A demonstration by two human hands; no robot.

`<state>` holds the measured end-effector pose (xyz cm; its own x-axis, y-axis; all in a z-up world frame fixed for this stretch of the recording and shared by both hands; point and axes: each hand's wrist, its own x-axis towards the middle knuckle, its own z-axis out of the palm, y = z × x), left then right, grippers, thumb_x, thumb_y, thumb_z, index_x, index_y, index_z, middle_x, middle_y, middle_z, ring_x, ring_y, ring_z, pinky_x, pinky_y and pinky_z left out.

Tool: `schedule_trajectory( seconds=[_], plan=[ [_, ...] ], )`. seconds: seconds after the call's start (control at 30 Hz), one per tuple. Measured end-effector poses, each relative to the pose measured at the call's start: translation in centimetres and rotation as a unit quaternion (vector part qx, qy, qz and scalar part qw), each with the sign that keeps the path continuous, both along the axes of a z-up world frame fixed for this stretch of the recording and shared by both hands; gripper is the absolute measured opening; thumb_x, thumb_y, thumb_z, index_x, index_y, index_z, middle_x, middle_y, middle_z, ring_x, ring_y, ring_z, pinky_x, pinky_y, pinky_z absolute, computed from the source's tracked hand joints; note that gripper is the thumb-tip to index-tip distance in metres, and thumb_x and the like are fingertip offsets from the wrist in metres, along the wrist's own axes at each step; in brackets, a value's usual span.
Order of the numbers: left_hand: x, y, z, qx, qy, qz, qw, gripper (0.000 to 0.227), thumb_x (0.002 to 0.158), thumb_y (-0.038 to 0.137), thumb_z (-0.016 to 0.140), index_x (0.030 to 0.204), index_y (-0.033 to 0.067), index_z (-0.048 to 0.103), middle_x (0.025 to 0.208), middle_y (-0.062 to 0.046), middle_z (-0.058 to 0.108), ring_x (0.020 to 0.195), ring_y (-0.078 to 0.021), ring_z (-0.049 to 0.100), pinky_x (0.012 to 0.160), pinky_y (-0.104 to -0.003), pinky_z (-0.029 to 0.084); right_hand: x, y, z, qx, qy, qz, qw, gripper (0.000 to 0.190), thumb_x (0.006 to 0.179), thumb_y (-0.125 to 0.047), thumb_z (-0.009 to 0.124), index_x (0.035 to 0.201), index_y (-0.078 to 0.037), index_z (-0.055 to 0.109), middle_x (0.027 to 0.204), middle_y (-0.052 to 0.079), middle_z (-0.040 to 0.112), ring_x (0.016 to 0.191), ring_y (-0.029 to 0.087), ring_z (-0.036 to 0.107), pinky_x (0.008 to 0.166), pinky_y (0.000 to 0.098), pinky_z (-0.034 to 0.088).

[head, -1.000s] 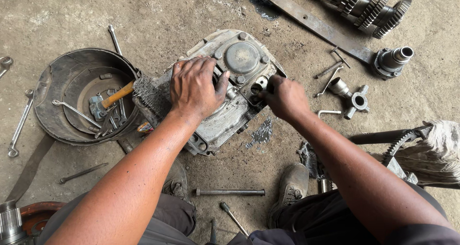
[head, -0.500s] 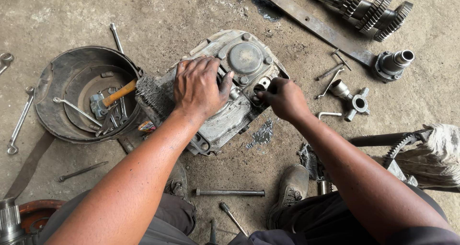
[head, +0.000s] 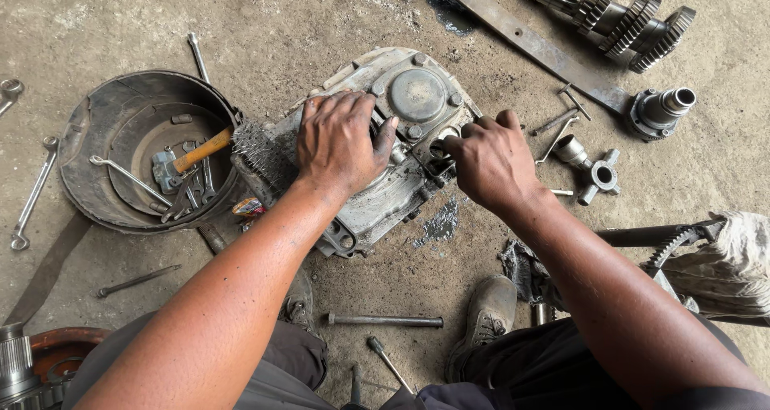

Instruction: The person cleans an engine component using a wire brush and a flat metal tool by hand. They scrape residue from the internal surfaces and turn the component over to work on different sides.

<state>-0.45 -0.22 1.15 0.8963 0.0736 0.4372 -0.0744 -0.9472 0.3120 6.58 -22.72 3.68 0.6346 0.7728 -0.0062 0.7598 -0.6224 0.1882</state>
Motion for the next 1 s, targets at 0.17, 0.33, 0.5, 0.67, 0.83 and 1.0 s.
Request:
schedule_trajectory(
  seconds=[0.17,0.33,0.5,0.67,0.83,1.0],
  plan=[
    [0.0,0.0,-0.3,-0.003,-0.025,-0.003,1.0,0.041,0.098,0.038,0.063,0.109,-0.0006,0.069,0.106,-0.021,0.073,0.103,-0.0338,0.068,0.1,-0.049,0.041,0.2,0.0,-0.8,-0.048,-0.028,0.011,0.998,0.037,0.097,0.002,0.056,0.11,-0.026,0.076,0.061,-0.003,0.059,0.054,0.009,0.057,0.098,0.0445,0.05],
    [0.1,0.1,-0.5,-0.005,-0.008,-0.007,1.0,0.043,0.1,0.038,0.062,0.111,-0.0023,0.069,0.107,-0.023,0.073,0.102,-0.034,0.069,0.099,-0.049,0.042,1.3,0.3,-1.4,-0.007,0.228,-0.173,0.958,0.019,0.106,-0.023,0.058,0.119,-0.021,0.072,0.082,0.004,0.07,0.064,0.013,0.064,0.066,0.0377,0.063],
    [0.2,0.1,-0.5,0.006,-0.011,-0.003,1.0,0.043,0.099,0.039,0.062,0.112,-0.0022,0.069,0.106,-0.023,0.073,0.101,-0.0345,0.069,0.1,-0.05,0.042,1.3,-0.5,-3.5,0.093,0.31,-0.211,0.922,0.022,0.094,-0.022,0.067,0.114,-0.018,0.073,0.1,0.004,0.075,0.076,0.014,0.07,0.066,0.0332,0.062],
    [0.1,0.0,-0.5,-0.001,-0.009,-0.002,1.0,0.042,0.099,0.038,0.063,0.112,-0.002,0.069,0.108,-0.023,0.073,0.103,-0.0351,0.069,0.101,-0.05,0.042,3.5,-3.2,-1.7,0.226,0.327,-0.277,0.875,0.024,0.098,-0.03,0.067,0.113,-0.013,0.073,0.103,0.008,0.076,0.075,0.017,0.069,0.068,0.0359,0.059],
    [0.3,0.2,-0.6,0.003,0.013,0.0,1.0,0.045,0.1,0.038,0.062,0.116,-0.004,0.068,0.11,-0.025,0.073,0.103,-0.0347,0.07,0.101,-0.05,0.042,4.8,-4.7,0.8,0.157,0.239,-0.314,0.905,0.022,0.098,-0.018,0.063,0.117,-0.014,0.073,0.083,0.011,0.075,0.062,0.018,0.065,0.059,0.0383,0.056],
    [0.2,0.1,-0.6,0.006,0.007,0.002,1.0,0.044,0.098,0.037,0.062,0.114,-0.003,0.069,0.108,-0.025,0.073,0.103,-0.0353,0.07,0.101,-0.051,0.041,3.5,-4.5,-0.8,0.08,0.078,-0.202,0.973,0.026,0.101,-0.011,0.051,0.111,-0.014,0.074,0.071,0.013,0.07,0.053,0.019,0.06,0.043,0.0367,0.05]
  ],
)
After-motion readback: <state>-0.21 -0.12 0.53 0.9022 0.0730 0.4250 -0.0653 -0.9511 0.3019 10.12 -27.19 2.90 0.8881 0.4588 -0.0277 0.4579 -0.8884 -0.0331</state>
